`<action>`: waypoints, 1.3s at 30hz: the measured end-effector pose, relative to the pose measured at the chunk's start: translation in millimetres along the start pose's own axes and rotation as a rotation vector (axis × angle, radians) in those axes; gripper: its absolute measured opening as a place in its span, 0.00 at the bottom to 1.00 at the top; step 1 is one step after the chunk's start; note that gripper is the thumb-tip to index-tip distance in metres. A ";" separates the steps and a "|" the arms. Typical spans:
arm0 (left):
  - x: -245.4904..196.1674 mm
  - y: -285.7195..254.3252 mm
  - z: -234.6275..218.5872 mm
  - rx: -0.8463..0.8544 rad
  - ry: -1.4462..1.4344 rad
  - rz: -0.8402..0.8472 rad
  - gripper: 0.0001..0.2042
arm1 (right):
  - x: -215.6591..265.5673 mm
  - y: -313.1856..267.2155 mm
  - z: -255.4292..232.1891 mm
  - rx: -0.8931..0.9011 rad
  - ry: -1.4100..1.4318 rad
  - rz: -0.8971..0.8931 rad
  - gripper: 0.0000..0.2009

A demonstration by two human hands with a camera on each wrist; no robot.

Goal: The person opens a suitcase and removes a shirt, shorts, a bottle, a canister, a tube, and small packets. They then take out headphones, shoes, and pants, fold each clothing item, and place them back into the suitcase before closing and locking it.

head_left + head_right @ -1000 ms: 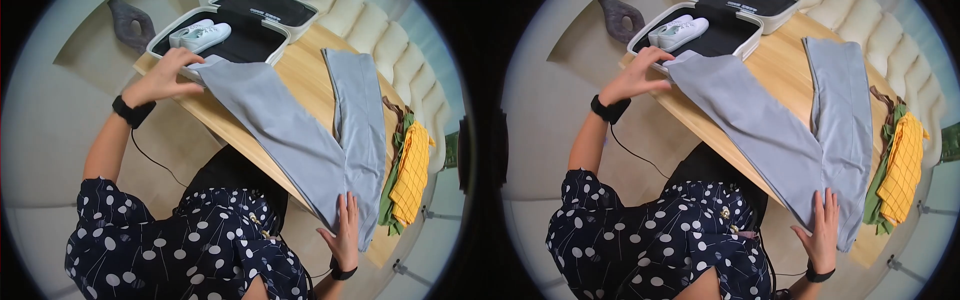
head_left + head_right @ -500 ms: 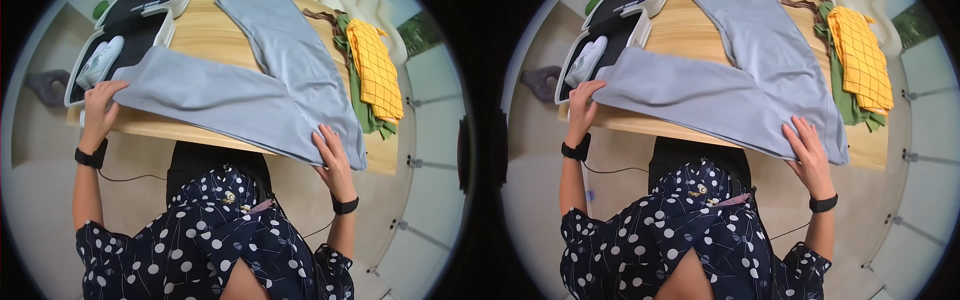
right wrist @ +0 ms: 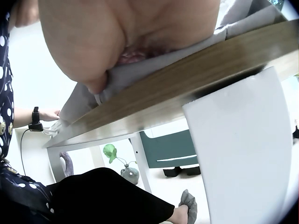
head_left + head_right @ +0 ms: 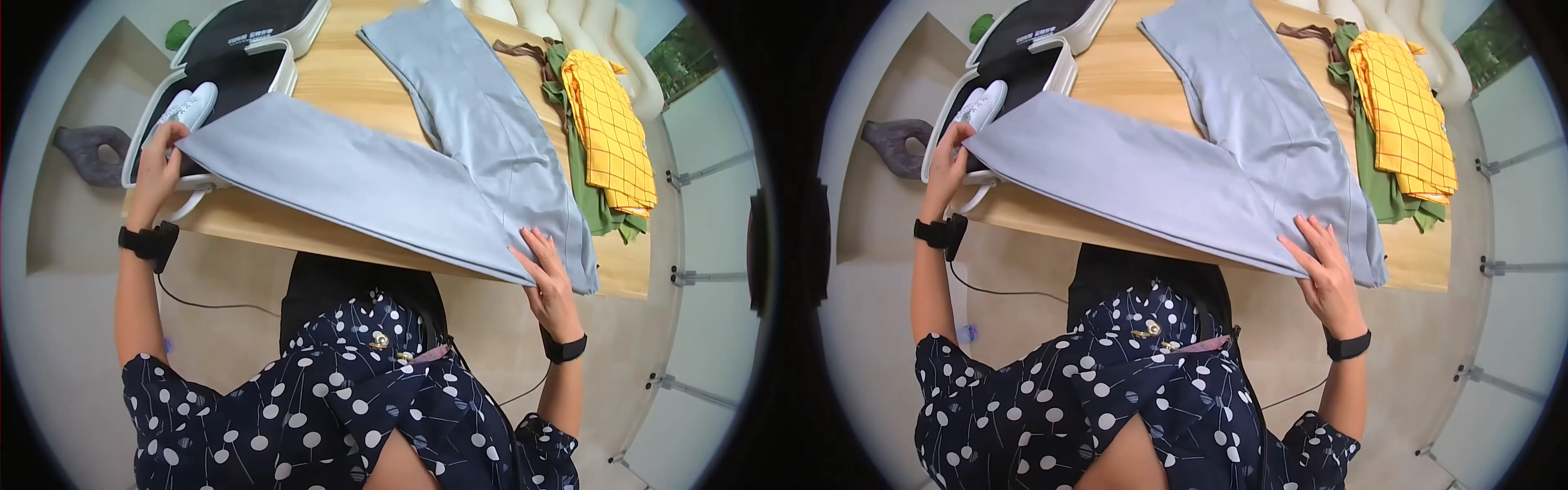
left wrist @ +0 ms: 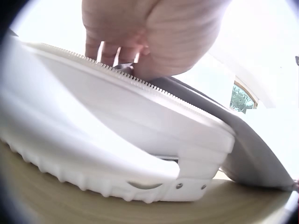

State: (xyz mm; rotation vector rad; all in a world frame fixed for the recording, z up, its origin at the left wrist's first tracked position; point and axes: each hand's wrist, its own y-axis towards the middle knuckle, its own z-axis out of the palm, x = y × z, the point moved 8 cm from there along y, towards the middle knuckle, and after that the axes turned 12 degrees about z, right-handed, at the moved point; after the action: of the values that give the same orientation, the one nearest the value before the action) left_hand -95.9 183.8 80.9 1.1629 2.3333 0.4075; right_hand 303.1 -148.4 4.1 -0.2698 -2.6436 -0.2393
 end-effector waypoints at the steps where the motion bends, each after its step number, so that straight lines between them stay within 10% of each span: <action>1: 13.3 -2.1 5.5 0.098 -0.045 -0.022 0.13 | -0.1 0.1 -0.5 -0.013 0.001 -0.008 0.30; 7: 25.4 1.0 -18.3 0.135 0.192 -0.024 0.13 | -1.5 -0.7 -0.4 -0.001 0.015 0.003 0.29; 12: 31.0 39.1 -77.2 -0.230 -0.029 -0.023 0.09 | -6.4 -0.7 -5.2 0.010 0.145 0.038 0.25; 19: 17.8 213.3 -88.1 -0.120 0.123 0.103 0.17 | -34.0 -1.5 -19.9 -0.048 0.468 0.274 0.06; 21: -74.6 224.2 -67.6 -0.280 -0.003 0.174 0.07 | -40.3 -1.1 -19.8 -0.110 0.482 0.222 0.05; 27: -70.0 359.7 21.9 -0.305 0.071 0.470 0.17 | -67.1 -1.7 -19.9 -0.129 0.611 0.572 0.11; 31: -74.9 360.0 135.7 -0.528 0.422 0.419 0.24 | -64.8 8.8 -26.1 -0.200 0.566 0.581 0.13; 32: -84.8 350.7 183.5 -0.293 0.450 0.245 0.23 | -64.8 11.1 -26.7 -0.188 0.562 0.580 0.13; 39: -27.5 290.3 238.3 -0.116 -0.072 -0.080 0.26 | -69.9 14.4 -24.5 -0.192 0.479 0.633 0.12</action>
State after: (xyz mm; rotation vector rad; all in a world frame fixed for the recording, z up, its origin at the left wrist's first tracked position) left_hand 240.8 343.7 27.0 1.0096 2.2542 0.4582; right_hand 378.0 -150.1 -5.5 -0.9567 -1.9499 -0.2972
